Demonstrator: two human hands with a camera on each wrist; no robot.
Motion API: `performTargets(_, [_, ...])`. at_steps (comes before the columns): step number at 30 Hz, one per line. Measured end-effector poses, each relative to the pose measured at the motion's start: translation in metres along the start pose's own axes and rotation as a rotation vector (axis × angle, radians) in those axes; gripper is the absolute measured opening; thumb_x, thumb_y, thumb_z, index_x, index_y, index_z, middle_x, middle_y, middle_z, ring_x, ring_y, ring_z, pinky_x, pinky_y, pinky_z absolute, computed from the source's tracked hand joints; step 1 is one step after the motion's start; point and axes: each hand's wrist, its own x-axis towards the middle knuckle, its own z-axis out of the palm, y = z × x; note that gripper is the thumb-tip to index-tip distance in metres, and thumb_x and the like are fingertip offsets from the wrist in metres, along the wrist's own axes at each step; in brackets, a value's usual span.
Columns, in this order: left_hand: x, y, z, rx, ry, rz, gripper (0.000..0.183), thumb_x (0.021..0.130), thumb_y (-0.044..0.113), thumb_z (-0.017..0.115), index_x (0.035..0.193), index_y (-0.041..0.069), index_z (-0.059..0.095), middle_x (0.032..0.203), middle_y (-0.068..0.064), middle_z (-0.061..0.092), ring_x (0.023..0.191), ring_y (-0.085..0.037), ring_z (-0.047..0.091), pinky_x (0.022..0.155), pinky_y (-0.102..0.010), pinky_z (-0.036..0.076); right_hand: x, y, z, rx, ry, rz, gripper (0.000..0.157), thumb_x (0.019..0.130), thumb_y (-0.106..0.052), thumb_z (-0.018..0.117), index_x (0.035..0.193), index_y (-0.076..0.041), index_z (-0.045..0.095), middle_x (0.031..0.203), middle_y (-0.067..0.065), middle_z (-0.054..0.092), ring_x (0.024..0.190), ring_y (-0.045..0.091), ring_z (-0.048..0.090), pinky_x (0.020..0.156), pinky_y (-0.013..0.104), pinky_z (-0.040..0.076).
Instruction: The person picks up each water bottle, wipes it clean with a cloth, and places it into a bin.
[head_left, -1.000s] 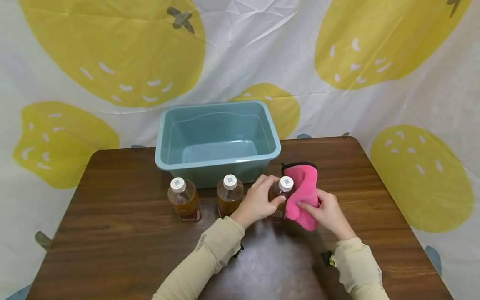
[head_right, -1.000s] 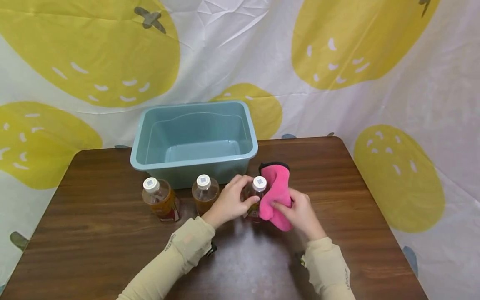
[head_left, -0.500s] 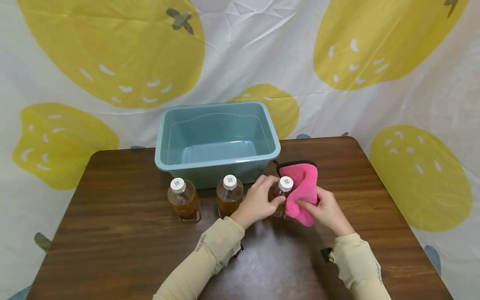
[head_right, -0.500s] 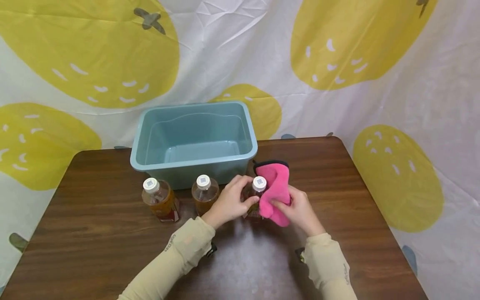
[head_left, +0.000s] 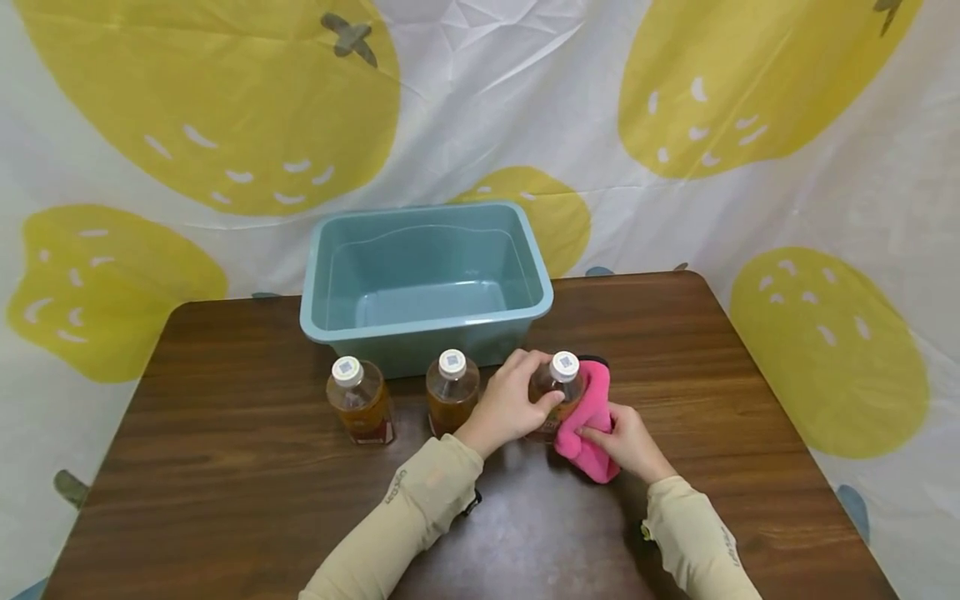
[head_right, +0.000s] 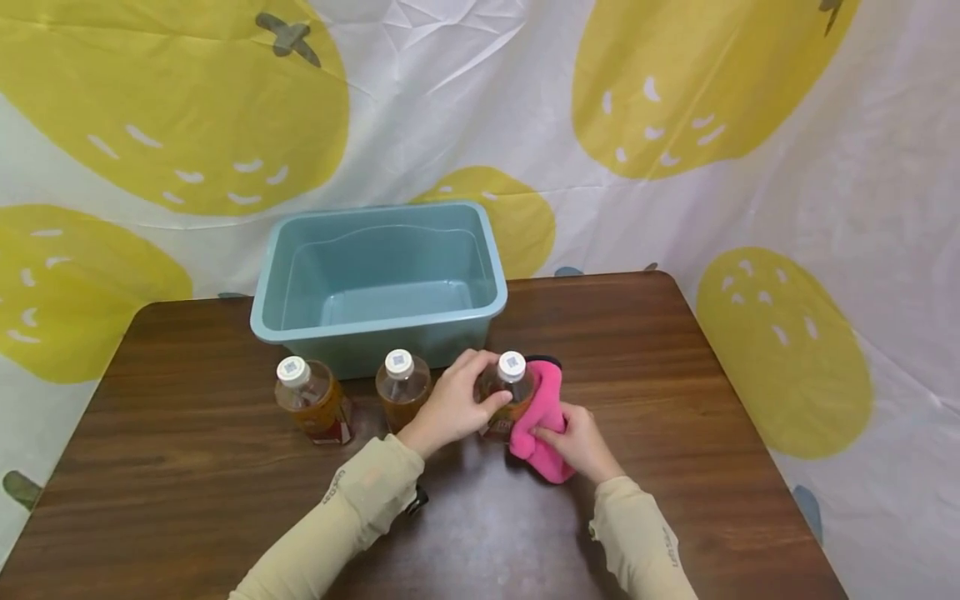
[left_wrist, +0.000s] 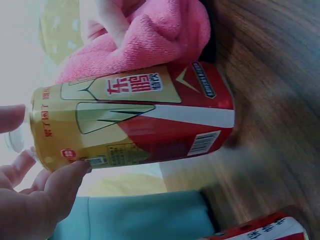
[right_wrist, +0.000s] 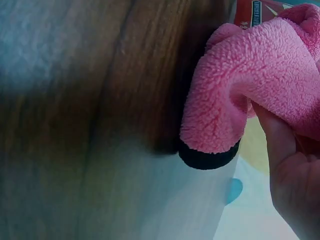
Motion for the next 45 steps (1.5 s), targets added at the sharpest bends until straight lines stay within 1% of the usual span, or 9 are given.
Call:
performTargets(3, [0.0,0.002,0.001,-0.011,0.012,-0.024,0.038,0.078,0.026,0.069,0.11,0.01,0.055,0.103,-0.006,0.054,0.095,-0.022,0.057,0.084,-0.031,0.047,0.0,-0.001,0.001,-0.005,0.005,0.004,0.016,0.073,-0.002,0.072,0.084,0.005,0.063,0.072,0.011,0.065,0.059,0.001,0.052,0.053,0.023,0.047])
performTargets(9, [0.004,0.012,0.009,0.036,0.053,-0.135,0.051,0.069,0.058,0.067,0.096,0.017,0.051,0.094,0.0,0.05,0.083,-0.015,0.053,0.072,-0.029,0.045,-0.002,-0.001,0.002,-0.017,0.034,0.003,0.015,0.072,0.003,0.071,0.084,0.007,0.063,0.069,0.012,0.063,0.057,0.001,0.049,0.051,0.024,0.046])
performTargets(11, [0.005,0.014,0.012,0.07,0.075,-0.161,0.054,0.067,0.063,0.066,0.093,0.018,0.049,0.092,0.0,0.05,0.081,-0.015,0.052,0.07,-0.029,0.045,-0.003,-0.002,0.001,-0.021,0.035,0.003,0.015,0.073,0.001,0.072,0.084,0.006,0.063,0.069,0.01,0.063,0.057,0.0,0.049,0.052,0.023,0.046])
performTargets(16, [0.008,0.016,0.015,0.101,0.104,-0.156,0.045,0.07,0.051,0.07,0.09,0.016,0.05,0.09,-0.001,0.051,0.079,-0.017,0.054,0.067,-0.03,0.045,-0.007,-0.001,-0.003,0.02,0.022,0.018,0.017,0.075,-0.006,0.072,0.086,0.003,0.064,0.071,0.009,0.064,0.058,0.002,0.051,0.053,0.023,0.046])
performTargets(23, [0.009,0.013,0.014,0.004,0.077,-0.101,0.038,0.073,0.035,0.074,0.101,0.013,0.06,0.102,-0.003,0.048,0.093,-0.018,0.05,0.08,-0.029,0.043,-0.013,-0.007,-0.014,0.064,0.001,0.092,0.024,0.077,-0.011,0.072,0.093,0.004,0.063,0.078,0.011,0.065,0.06,0.006,0.055,0.055,0.024,0.049])
performTargets(26, [0.009,0.012,0.01,0.036,0.06,-0.082,0.04,0.073,0.034,0.073,0.106,0.013,0.062,0.104,-0.003,0.047,0.095,-0.018,0.047,0.082,-0.028,0.042,-0.014,-0.013,-0.019,0.08,0.006,0.1,0.023,0.077,-0.009,0.071,0.093,0.005,0.062,0.079,0.012,0.064,0.062,0.005,0.055,0.056,0.024,0.049])
performTargets(31, [0.008,0.01,0.002,0.12,0.051,-0.026,0.044,0.074,0.033,0.072,0.111,0.013,0.058,0.104,-0.001,0.057,0.092,-0.018,0.049,0.081,-0.027,0.043,-0.014,-0.026,-0.031,0.045,0.045,0.006,0.021,0.075,-0.004,0.072,0.093,0.003,0.062,0.079,0.011,0.064,0.063,0.003,0.053,0.056,0.023,0.048])
performTargets(39, [0.006,0.007,-0.006,0.03,0.003,-0.023,0.04,0.076,0.023,0.07,0.109,0.008,0.055,0.11,-0.004,0.058,0.101,-0.017,0.055,0.089,-0.03,0.044,-0.004,-0.065,-0.044,-0.028,0.081,-0.134,0.025,0.073,-0.005,0.073,0.096,0.0,0.062,0.084,0.011,0.065,0.068,0.004,0.056,0.058,0.022,0.05])
performTargets(45, [0.004,0.006,-0.01,-0.02,-0.033,-0.001,0.039,0.077,0.017,0.068,0.112,0.004,0.058,0.114,-0.007,0.055,0.105,-0.018,0.053,0.092,-0.03,0.042,0.008,-0.077,-0.046,-0.064,0.09,-0.183,0.029,0.072,-0.002,0.073,0.099,0.001,0.062,0.087,0.012,0.065,0.072,0.004,0.057,0.062,0.021,0.05])
